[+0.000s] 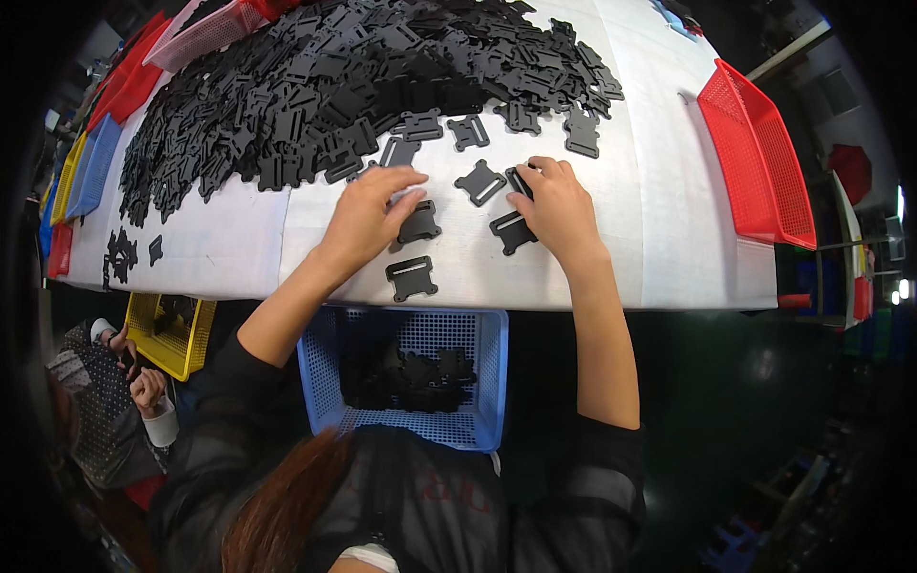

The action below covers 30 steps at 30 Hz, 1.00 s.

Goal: The person dumps plastic parts from a basket onto the table, sets down a basket, and sorts through the plastic parts by hand, placing selected pieces into the basket.

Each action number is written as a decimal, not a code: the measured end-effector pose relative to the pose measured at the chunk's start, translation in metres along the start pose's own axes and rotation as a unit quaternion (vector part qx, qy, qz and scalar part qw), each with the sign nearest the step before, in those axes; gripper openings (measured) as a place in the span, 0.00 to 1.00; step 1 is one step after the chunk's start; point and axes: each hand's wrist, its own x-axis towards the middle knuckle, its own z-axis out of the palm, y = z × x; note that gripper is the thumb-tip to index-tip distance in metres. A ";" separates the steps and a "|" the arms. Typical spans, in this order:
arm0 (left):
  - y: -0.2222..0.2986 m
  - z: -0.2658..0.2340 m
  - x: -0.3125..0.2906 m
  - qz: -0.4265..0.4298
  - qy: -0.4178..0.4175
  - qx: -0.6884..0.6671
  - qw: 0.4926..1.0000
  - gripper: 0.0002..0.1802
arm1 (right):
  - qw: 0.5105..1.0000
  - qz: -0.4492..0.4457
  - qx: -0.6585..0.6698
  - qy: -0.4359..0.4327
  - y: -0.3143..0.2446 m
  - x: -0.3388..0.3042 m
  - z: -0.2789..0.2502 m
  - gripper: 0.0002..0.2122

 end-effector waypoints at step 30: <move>-0.031 -0.001 0.019 0.053 0.111 0.114 0.986 0.15 | 0.991 -0.097 -0.028 0.082 -0.031 0.093 0.032 0.14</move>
